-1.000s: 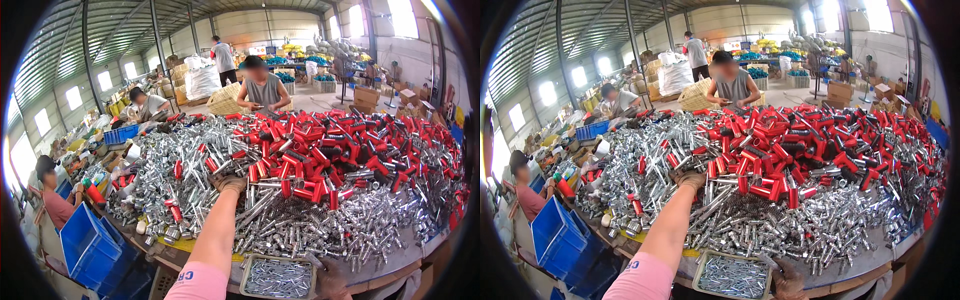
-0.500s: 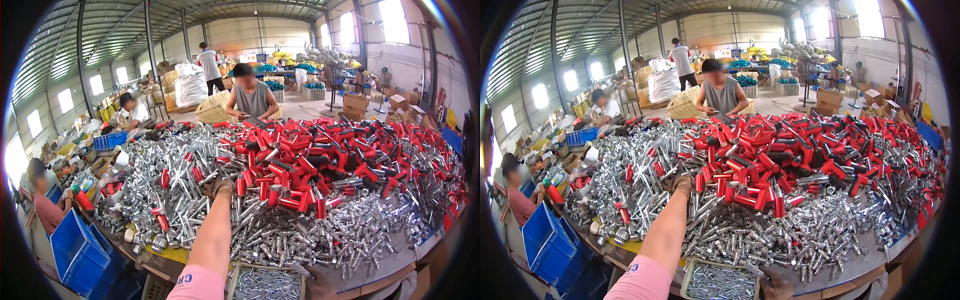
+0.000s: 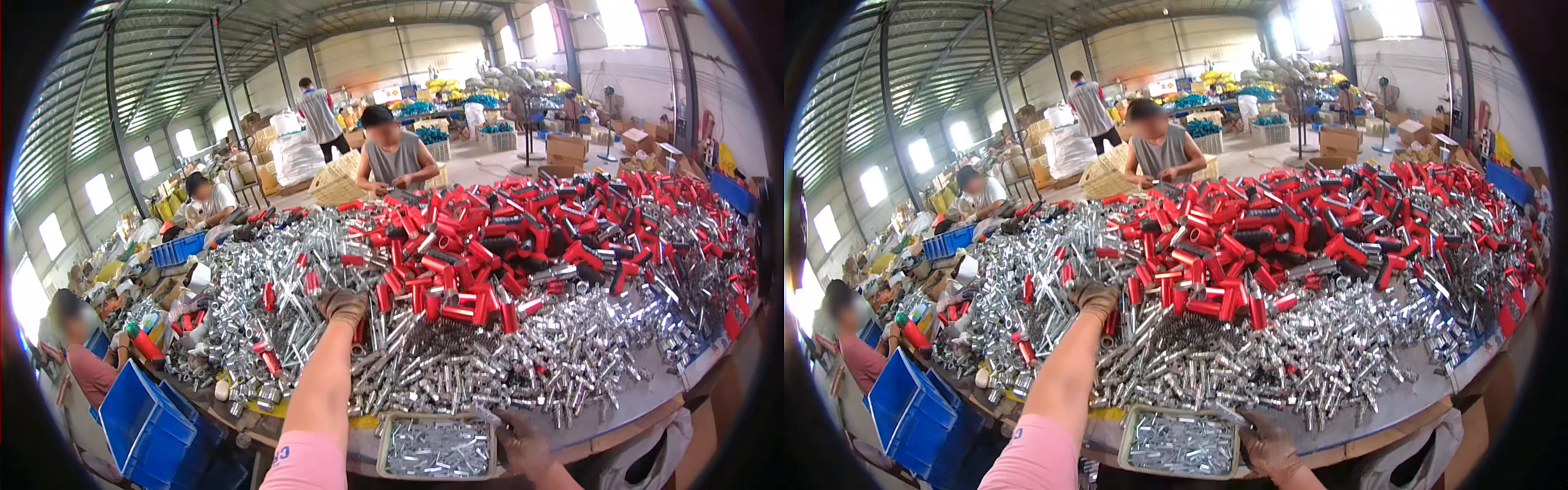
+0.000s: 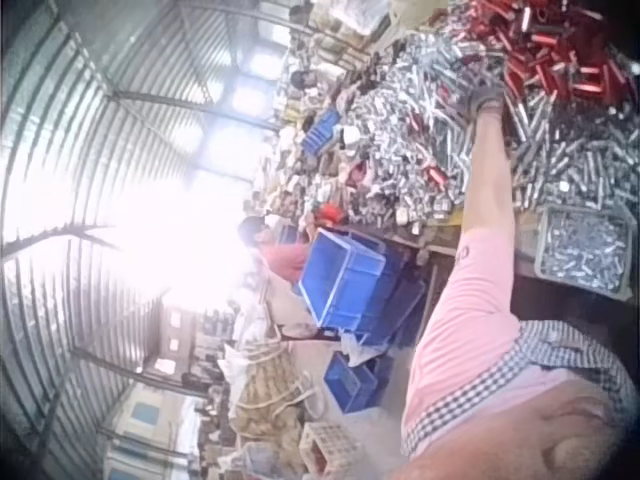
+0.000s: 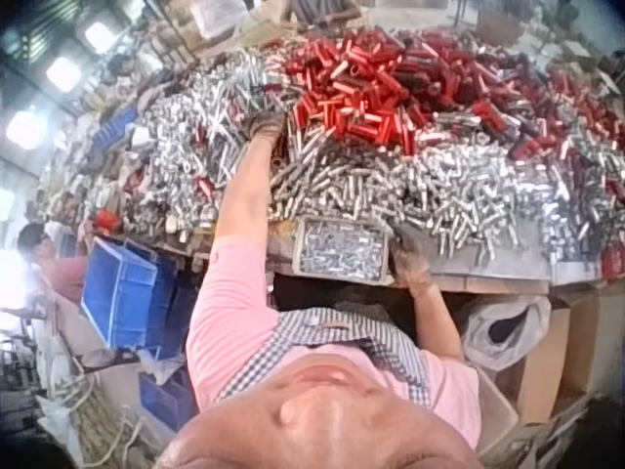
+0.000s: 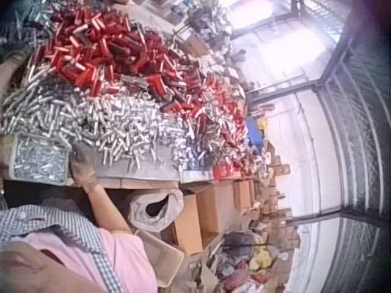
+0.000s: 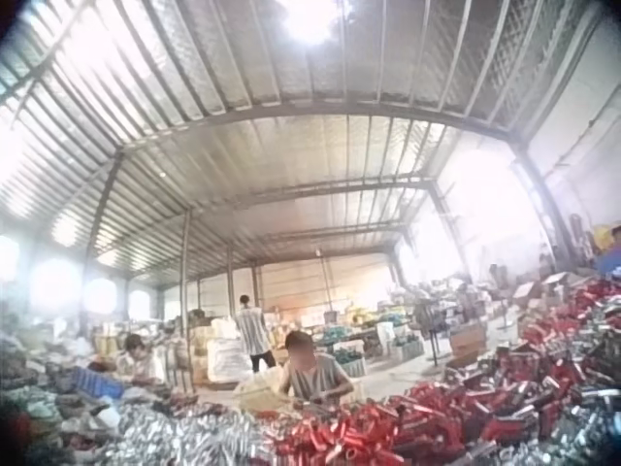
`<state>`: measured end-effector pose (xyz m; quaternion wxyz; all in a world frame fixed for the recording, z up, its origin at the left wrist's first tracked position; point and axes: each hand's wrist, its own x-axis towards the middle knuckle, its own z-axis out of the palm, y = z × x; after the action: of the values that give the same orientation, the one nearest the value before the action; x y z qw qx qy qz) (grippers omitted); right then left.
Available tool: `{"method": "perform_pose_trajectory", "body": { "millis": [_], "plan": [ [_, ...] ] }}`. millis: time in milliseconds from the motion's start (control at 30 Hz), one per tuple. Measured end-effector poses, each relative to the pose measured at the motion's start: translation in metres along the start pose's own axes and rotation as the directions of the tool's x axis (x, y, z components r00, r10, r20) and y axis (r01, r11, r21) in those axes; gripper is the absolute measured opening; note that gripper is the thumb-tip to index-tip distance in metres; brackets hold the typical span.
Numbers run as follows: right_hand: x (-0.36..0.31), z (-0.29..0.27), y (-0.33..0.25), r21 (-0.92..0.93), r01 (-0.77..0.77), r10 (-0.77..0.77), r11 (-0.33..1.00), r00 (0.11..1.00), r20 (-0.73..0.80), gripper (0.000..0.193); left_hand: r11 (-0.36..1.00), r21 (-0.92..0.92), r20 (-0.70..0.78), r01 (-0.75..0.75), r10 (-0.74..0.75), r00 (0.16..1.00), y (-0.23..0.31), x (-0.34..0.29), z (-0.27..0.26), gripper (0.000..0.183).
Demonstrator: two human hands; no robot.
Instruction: The person assembles tool handles by fitting metal cylinders into red casings by hand, inserting small metal pins, and placing the assembled tools into a basket.
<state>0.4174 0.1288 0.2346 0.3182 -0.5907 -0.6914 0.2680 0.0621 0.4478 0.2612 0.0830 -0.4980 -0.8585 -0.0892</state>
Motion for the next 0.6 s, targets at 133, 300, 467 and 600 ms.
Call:
{"method": "perform_pose_trajectory", "body": {
  "millis": [133, 300, 467, 600],
  "plan": [
    [0.004, 0.011, 0.01, 0.147, 0.078, -0.068, 0.986, 0.995, -0.072, 0.036, 0.961, 0.063, 0.022, -0.27, 0.269, 0.963, -0.031, -0.005, -0.028, 0.044],
    [0.003, 0.02, 0.02, 0.229, 0.075, -0.046, 0.971, 0.991, -0.129, 0.034, 0.808, -0.322, -0.115, -0.494, 0.485, 0.867, -0.044, -0.051, -0.068, 0.03],
    [0.002, 0.018, 0.02, 0.122, 0.096, -0.077, 0.988, 0.985, -0.157, 0.03, 0.596, -0.769, 0.185, -0.23, 0.553, 0.813, -0.063, -0.092, -0.066, 0.021],
    [0.006, 0.035, 0.037, 0.162, 0.167, -0.129, 0.973, 0.967, -0.219, 0.028, 0.522, -0.815, 0.032, -0.253, 0.476, 0.879, -0.086, -0.143, -0.066, 0.033]
  ]
}}
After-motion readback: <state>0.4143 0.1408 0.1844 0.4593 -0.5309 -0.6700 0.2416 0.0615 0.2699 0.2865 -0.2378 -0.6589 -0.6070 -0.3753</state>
